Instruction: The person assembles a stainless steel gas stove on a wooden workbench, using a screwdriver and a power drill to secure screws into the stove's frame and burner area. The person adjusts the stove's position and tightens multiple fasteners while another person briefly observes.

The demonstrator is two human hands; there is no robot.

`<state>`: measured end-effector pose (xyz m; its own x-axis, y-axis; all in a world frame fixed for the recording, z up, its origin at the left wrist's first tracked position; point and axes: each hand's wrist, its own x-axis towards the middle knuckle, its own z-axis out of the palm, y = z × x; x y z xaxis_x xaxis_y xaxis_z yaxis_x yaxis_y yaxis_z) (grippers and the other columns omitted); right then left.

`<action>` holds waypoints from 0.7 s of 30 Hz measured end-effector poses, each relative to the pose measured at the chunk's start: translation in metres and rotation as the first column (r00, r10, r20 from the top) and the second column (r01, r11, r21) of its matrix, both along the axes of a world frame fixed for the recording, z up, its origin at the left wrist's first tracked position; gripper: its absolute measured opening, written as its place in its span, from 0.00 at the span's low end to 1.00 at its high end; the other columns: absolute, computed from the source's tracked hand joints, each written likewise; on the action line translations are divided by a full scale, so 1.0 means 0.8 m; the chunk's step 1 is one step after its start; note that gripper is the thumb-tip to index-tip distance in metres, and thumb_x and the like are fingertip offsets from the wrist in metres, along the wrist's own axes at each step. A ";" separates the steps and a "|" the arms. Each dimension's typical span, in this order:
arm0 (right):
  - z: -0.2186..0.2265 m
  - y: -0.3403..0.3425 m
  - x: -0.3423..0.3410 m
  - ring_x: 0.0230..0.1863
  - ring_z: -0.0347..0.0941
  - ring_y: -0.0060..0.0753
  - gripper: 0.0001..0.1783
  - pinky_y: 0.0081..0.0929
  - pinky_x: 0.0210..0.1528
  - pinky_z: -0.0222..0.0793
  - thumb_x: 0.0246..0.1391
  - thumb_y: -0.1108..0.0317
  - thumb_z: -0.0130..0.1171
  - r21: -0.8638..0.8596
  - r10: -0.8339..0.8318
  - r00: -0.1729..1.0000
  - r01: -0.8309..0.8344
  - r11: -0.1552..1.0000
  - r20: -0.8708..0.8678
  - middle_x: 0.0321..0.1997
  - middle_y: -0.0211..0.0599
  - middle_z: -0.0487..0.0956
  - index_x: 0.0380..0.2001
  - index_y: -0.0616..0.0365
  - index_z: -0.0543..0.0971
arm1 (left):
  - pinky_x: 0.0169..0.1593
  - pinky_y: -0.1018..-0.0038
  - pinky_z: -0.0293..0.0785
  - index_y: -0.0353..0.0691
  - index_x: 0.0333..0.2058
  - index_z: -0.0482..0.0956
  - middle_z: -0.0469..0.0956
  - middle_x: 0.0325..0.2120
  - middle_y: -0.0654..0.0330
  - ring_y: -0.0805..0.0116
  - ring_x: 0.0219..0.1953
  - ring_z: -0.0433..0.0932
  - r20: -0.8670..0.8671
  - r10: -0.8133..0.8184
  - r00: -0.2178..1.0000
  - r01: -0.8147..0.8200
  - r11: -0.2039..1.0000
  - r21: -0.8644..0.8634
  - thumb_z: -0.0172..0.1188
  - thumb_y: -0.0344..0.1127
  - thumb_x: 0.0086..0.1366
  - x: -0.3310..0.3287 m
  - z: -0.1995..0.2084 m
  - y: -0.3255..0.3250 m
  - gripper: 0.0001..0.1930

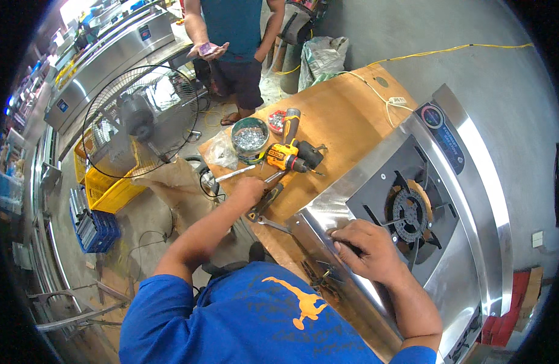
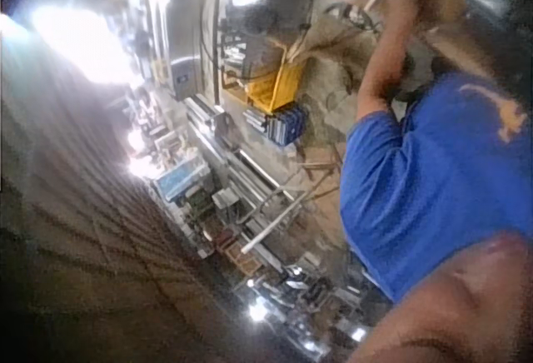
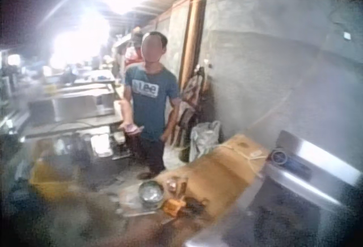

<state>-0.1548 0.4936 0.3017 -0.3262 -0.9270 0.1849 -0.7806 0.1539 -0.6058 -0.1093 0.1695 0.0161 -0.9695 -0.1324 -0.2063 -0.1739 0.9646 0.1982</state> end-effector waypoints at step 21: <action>0.000 0.004 -0.006 0.37 0.81 0.41 0.09 0.32 0.39 0.75 0.56 0.72 0.65 -0.007 0.021 0.998 -0.021 1.000 0.053 0.39 0.45 0.84 0.39 0.63 0.82 | 0.36 0.73 0.80 0.31 0.41 0.79 0.82 0.33 0.56 0.68 0.32 0.82 0.518 0.489 0.702 -0.398 -0.334 0.854 0.64 0.32 0.67 0.098 0.051 0.149 0.10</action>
<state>-0.1594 0.4969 0.3018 -0.3162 -0.9327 0.1736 -0.7501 0.1338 -0.6477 -0.0310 0.2885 0.0571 -0.7496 -0.2632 -0.6074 -0.3890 -0.5672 0.7259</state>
